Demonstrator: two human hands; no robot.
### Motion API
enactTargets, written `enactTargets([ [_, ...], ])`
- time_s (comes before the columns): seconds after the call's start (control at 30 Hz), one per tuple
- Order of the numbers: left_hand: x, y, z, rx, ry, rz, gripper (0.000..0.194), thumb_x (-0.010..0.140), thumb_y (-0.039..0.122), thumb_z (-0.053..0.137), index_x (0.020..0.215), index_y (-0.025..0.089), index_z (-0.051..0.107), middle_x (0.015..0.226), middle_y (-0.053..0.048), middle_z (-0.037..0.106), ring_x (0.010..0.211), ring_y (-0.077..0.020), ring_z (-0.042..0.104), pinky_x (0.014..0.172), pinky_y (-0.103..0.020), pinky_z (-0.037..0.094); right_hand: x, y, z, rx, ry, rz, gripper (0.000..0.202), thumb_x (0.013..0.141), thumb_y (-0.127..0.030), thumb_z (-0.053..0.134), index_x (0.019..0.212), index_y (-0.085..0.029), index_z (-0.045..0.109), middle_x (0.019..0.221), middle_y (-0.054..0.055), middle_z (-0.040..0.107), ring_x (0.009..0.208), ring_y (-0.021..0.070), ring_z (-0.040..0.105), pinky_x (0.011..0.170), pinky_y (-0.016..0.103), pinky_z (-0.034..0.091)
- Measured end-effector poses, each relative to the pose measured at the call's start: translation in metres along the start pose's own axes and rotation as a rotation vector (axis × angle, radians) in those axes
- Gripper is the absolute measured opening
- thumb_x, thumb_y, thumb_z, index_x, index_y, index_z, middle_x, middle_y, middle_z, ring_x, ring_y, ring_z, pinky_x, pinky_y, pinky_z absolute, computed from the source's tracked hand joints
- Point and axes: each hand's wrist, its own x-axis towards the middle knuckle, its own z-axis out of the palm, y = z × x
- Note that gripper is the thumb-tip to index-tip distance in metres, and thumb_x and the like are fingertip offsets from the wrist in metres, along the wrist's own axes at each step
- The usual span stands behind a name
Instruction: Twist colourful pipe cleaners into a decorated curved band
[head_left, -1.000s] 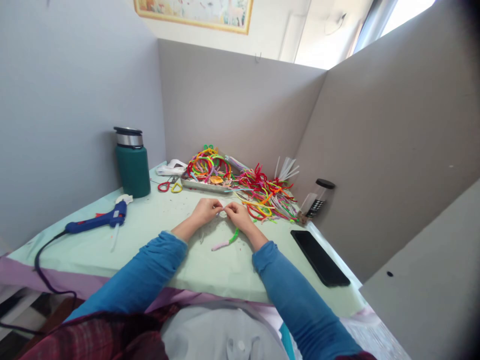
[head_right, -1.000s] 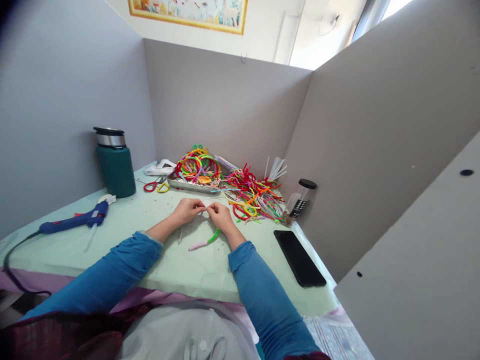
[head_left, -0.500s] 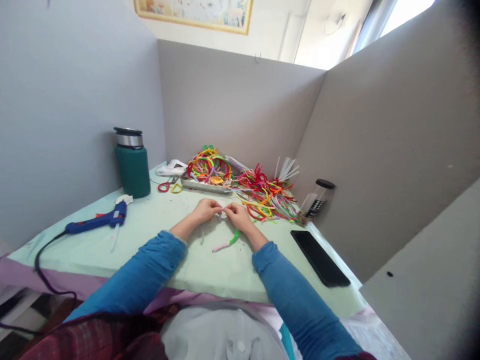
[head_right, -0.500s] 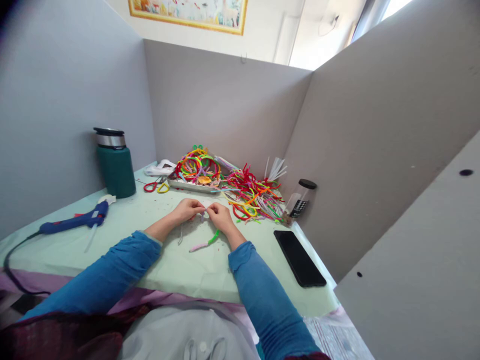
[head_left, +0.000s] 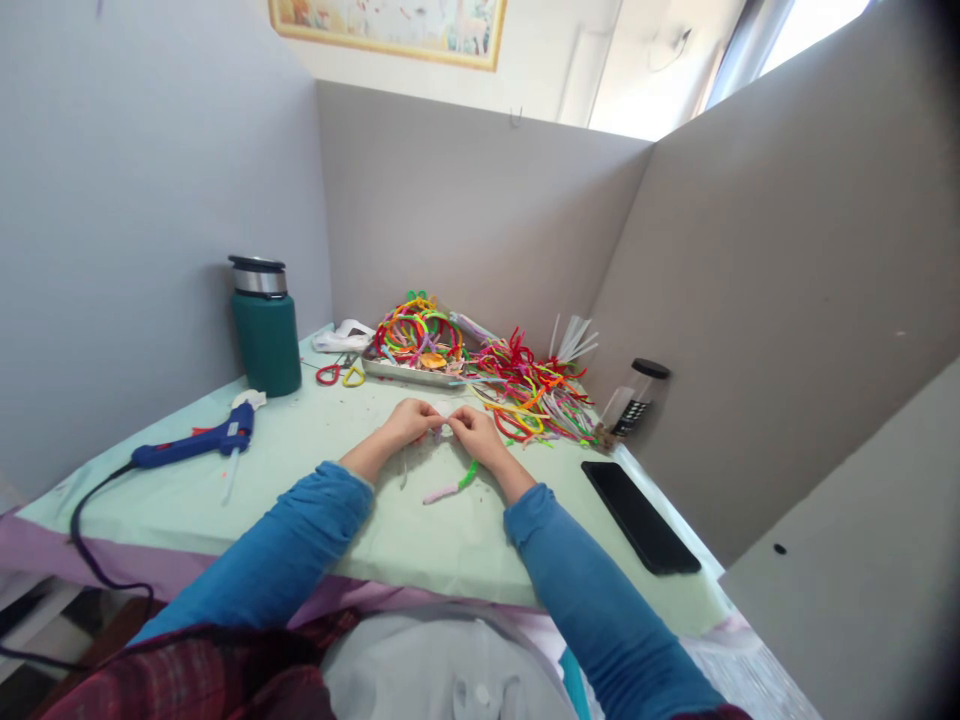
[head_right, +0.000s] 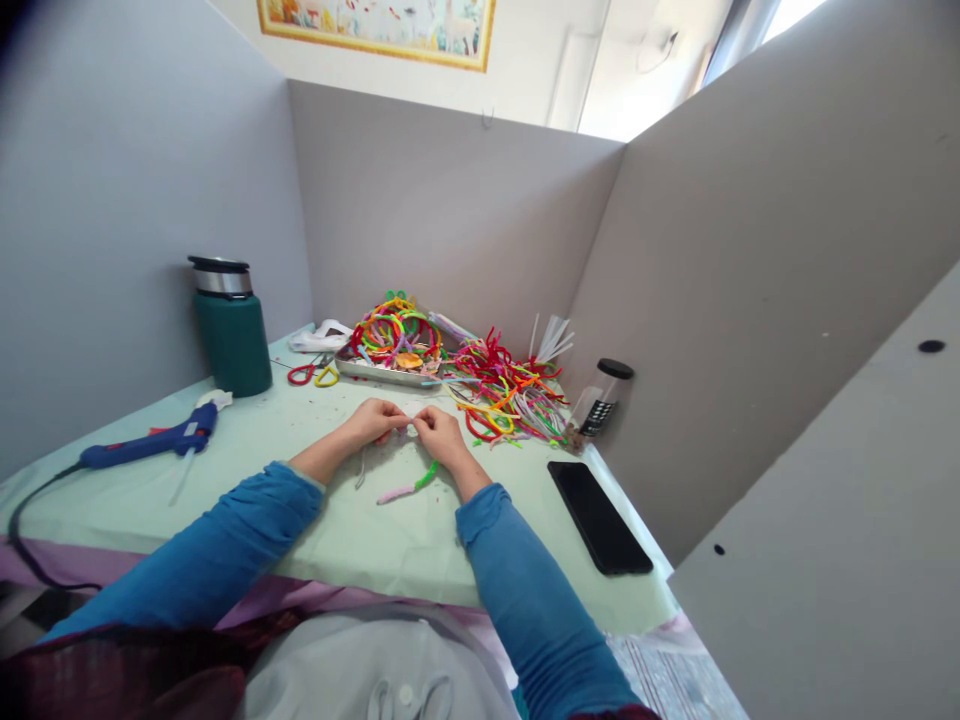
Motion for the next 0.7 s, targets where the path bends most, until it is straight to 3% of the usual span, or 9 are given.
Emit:
enactTargets([
  [0.33,-0.0068,0.0066,0.0008,-0.03,-0.096,0.001,0.034,0.073,0.043,0.055,0.07,0.01,0.062,0.034,0.004,0.042,0.03,-0.0071,0.035,0.036,-0.02,0.026,0.0027,0.0077,0.0028,-0.019,-0.039,-0.02,0.013,0.075,-0.027,0.049,0.077,-0.018,0.057,0.064,-0.002,0.059,0.061,0.011,0.052,0.06,0.022,0.038],
  [0.7,-0.0036,0.0015,0.0008,-0.012,-0.087,-0.016,0.035,0.072,0.045,0.056,0.069,0.011,0.061,0.035,0.003,0.044,0.03,-0.007,0.036,0.037,-0.02,0.026,0.0017,0.0034,0.0013,-0.054,-0.027,-0.019,0.01,0.073,-0.023,0.047,0.074,-0.018,0.057,0.062,-0.003,0.058,0.06,0.011,0.051,0.06,0.022,0.038],
])
